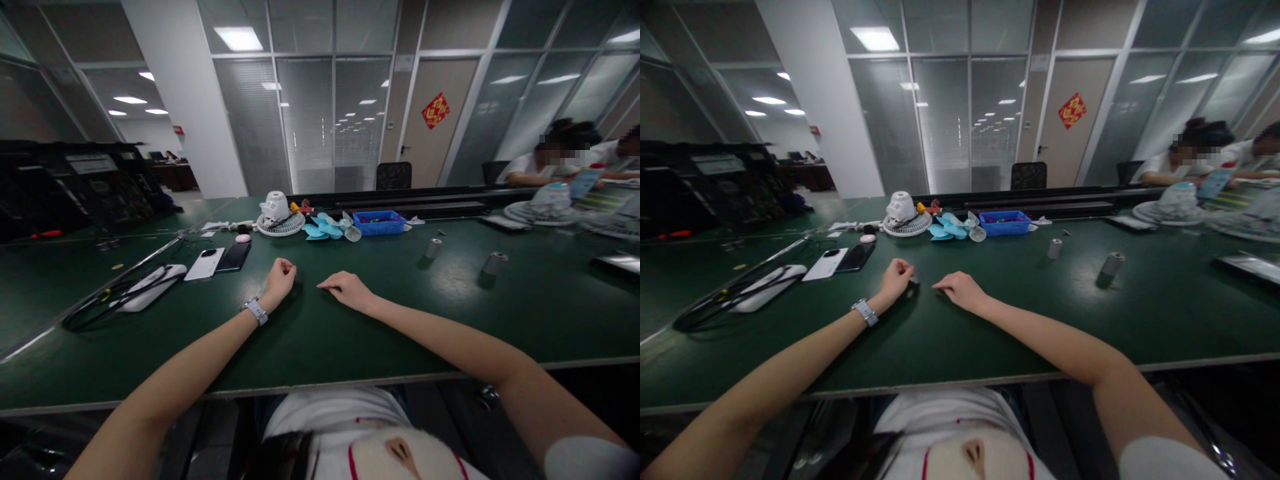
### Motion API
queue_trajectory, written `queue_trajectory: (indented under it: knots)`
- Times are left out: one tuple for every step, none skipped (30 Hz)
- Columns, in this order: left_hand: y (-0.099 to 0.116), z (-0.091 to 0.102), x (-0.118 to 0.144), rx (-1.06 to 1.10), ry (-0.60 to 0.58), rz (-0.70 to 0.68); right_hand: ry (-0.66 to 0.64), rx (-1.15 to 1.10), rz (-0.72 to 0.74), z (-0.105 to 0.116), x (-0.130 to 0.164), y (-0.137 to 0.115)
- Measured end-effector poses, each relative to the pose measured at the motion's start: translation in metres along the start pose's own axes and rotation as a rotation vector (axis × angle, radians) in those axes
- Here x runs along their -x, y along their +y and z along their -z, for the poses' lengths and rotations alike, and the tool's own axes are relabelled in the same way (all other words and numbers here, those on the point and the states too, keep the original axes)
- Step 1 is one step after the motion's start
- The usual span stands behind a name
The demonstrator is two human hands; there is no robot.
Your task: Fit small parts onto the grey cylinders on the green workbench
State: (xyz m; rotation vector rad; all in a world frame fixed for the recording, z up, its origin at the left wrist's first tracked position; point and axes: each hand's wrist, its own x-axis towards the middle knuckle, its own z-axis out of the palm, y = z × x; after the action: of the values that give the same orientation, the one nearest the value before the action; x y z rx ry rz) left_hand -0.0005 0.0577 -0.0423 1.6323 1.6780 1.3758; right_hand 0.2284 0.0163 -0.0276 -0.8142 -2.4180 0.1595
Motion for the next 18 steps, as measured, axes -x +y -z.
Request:
queue_trajectory:
  knots:
    - [-0.001, 0.000, 0.000, 0.012, -0.002, 0.002, 0.036, 0.021, -0.005, 0.006, 0.002, 0.006]
    - [-0.002, 0.000, -0.001, 0.019, -0.006, 0.006, 0.080, 0.059, -0.013, 0.014, 0.005, 0.016]
    - [-0.002, -0.001, -0.001, 0.020, -0.008, 0.011, 0.132, 0.114, -0.030, 0.024, 0.009, 0.027]
    - [-0.002, -0.001, -0.001, 0.019, -0.010, 0.016, 0.187, 0.183, -0.063, 0.038, 0.013, 0.041]
    - [-0.002, -0.001, -0.001, 0.020, -0.016, 0.019, 0.245, 0.260, -0.116, 0.054, 0.018, 0.057]
    - [-0.002, 0.000, -0.001, 0.027, -0.031, 0.015, 0.302, 0.341, -0.189, 0.071, 0.025, 0.075]
    - [-0.002, 0.000, -0.001, 0.036, -0.052, 0.008, 0.349, 0.418, -0.278, 0.088, 0.032, 0.093]
    - [-0.001, 0.000, -0.002, 0.047, -0.078, -0.003, 0.396, 0.490, -0.386, 0.105, 0.041, 0.111]
    - [-0.001, 0.000, -0.002, 0.058, -0.103, -0.014, 0.438, 0.548, -0.490, 0.120, 0.051, 0.128]
    - [-0.001, 0.000, -0.002, 0.066, -0.126, -0.025, 0.476, 0.592, -0.580, 0.132, 0.061, 0.143]
    - [-0.002, 0.001, -0.002, 0.069, -0.138, -0.034, 0.500, 0.621, -0.652, 0.142, 0.071, 0.157]
    - [-0.002, 0.001, -0.002, 0.070, -0.142, -0.040, 0.510, 0.636, -0.705, 0.148, 0.080, 0.168]
    - [-0.002, 0.001, -0.002, 0.070, -0.141, -0.043, 0.509, 0.642, -0.742, 0.152, 0.088, 0.177]
    - [-0.002, 0.001, -0.002, 0.070, -0.139, -0.043, 0.502, 0.643, -0.769, 0.153, 0.095, 0.184]
    - [-0.002, 0.001, -0.002, 0.070, -0.136, -0.039, 0.495, 0.640, -0.790, 0.153, 0.101, 0.188]
    - [-0.002, 0.001, -0.002, 0.068, -0.133, -0.034, 0.494, 0.637, -0.807, 0.152, 0.104, 0.191]
    - [-0.002, 0.001, -0.002, 0.065, -0.133, -0.031, 0.500, 0.634, -0.819, 0.150, 0.107, 0.193]
    - [-0.002, 0.001, -0.002, 0.062, -0.134, -0.031, 0.511, 0.630, -0.825, 0.149, 0.108, 0.194]
